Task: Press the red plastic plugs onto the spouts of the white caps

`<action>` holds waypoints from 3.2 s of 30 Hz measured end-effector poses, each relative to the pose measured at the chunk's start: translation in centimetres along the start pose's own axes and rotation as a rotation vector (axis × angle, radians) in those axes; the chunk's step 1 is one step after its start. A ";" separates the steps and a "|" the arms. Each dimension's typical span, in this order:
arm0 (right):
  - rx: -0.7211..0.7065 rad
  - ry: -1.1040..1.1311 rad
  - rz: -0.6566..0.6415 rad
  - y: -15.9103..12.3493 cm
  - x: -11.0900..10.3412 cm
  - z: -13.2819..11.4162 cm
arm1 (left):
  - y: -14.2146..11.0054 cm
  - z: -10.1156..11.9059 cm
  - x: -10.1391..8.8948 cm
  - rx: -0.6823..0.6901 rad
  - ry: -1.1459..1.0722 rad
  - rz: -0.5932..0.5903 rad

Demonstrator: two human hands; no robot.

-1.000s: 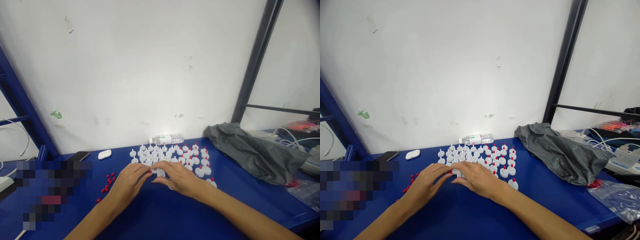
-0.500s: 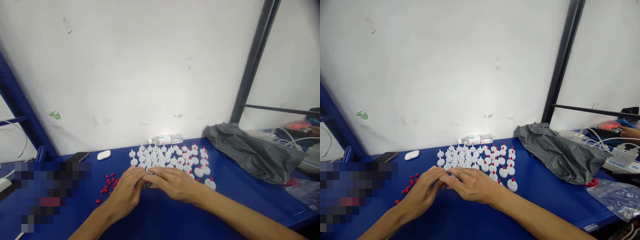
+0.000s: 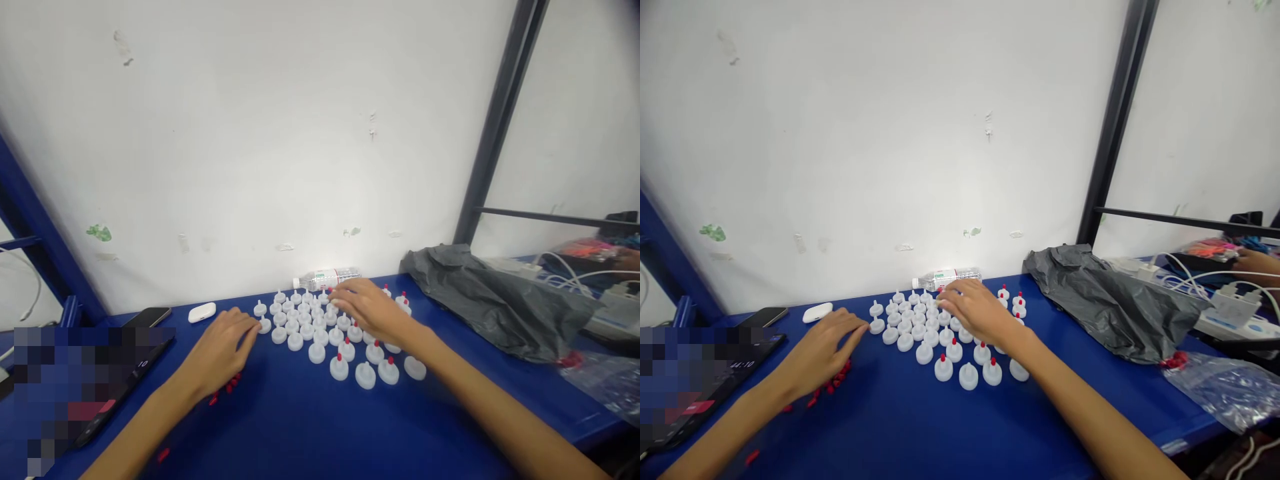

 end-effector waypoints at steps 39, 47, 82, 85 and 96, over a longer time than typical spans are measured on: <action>0.192 0.086 -0.148 -1.3 0.5 2.2 | 0.2 -6.5 -1.1 -0.332 0.215 -0.259; 0.277 0.162 -0.101 -1.1 0.4 1.4 | 0.1 -9.4 -3.0 -0.414 0.204 -0.297; -0.022 0.333 0.075 0.3 2.9 -5.7 | -2.1 5.1 1.4 0.200 -0.396 0.003; -0.024 0.358 0.076 0.3 2.9 -5.8 | -2.2 5.3 1.7 0.232 -0.398 0.043; -0.240 0.144 0.113 0.2 3.6 -6.4 | -2.6 6.3 2.3 0.207 -0.180 0.163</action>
Point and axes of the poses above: each hand's wrist, its own y-axis towards the middle knuckle, its own x-axis out of the palm, z = x × y, the point moved 2 cm from there along y, towards the middle knuckle, and after that the axes turned 12 degrees about -x, right-handed, at the moved point
